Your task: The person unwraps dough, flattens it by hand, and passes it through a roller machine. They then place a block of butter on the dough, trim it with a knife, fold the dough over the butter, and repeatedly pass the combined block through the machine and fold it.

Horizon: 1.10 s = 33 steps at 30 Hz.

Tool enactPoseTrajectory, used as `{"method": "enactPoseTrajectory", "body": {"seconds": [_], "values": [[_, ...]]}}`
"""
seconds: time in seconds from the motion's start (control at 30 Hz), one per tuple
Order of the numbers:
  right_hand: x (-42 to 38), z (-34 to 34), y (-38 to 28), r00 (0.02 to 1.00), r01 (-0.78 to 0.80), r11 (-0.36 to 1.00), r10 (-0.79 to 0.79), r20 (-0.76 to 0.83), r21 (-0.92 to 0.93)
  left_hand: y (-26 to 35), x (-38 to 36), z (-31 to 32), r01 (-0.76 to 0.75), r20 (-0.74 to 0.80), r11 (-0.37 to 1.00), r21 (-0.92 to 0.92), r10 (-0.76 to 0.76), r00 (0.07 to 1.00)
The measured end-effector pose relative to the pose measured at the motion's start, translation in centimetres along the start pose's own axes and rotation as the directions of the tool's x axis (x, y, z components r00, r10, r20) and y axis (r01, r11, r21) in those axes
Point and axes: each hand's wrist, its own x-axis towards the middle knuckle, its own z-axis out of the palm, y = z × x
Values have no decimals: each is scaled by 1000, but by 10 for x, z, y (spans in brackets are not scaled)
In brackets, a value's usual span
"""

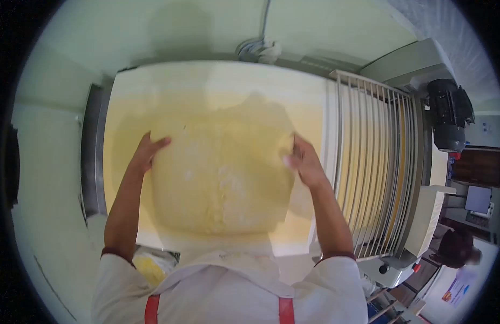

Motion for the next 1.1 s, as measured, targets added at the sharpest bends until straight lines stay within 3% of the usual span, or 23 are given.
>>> {"method": "enactPoseTrajectory", "body": {"seconds": [0.03,0.1,0.17,0.23,0.3,0.43,0.53,0.6,0.67,0.7,0.73,0.77,0.83,0.9,0.97,1.03,1.07,1.1], "values": [[6,-1,19,999,7,956,-17,30,293,-2,6,-2,-5,43,996,-89,9,999],[7,14,79,997,12,601,-67,36,799,-9,6,0,21,119,986,-166,-1,993],[10,42,125,998,17,304,-59,1,953,1,18,11,10,160,984,-175,18,987],[-2,68,135,998,44,176,-50,-35,983,24,33,34,-32,177,999,-30,37,983],[-19,82,128,996,82,138,-42,-77,987,43,36,66,-79,215,991,110,53,975],[-57,89,106,989,148,159,-19,-147,976,110,79,169,-334,481,813,478,76,874],[-84,72,74,974,216,286,10,-228,934,139,85,246,-590,714,604,536,48,698],[-106,41,45,946,269,457,39,-322,847,136,80,273,-672,822,639,374,107,560],[-131,5,22,910,217,744,79,-406,632,137,66,265,-546,799,837,29,309,515],[-146,-11,19,900,104,888,107,-422,447,134,58,260,-457,762,876,-152,399,511],[-155,-24,17,901,-55,985,120,-417,166,127,53,245,-521,634,841,-145,483,604],[-148,-29,12,887,-118,991,78,-455,-60,118,49,219,-584,481,802,-126,564,671],[-112,-42,-3,874,-235,840,-37,-484,-489,80,52,164,-533,68,846,28,530,845],[-59,-64,25,821,-242,871,-51,-569,-428,19,66,116,-406,-215,908,107,419,882],[-4,-83,38,755,-364,849,28,-655,-384,-4,61,120,-182,-230,966,187,223,947],[26,-88,6,740,-377,925,280,-611,-33,9,51,141,-34,-29,995,-95,31,999],[31,-87,-7,726,-394,907,405,-556,147,7,66,139,27,-44,998,-53,-29,999],[32,-89,-12,757,-419,897,430,-492,139,12,74,142,86,-57,996,-10,-86,995]]}}
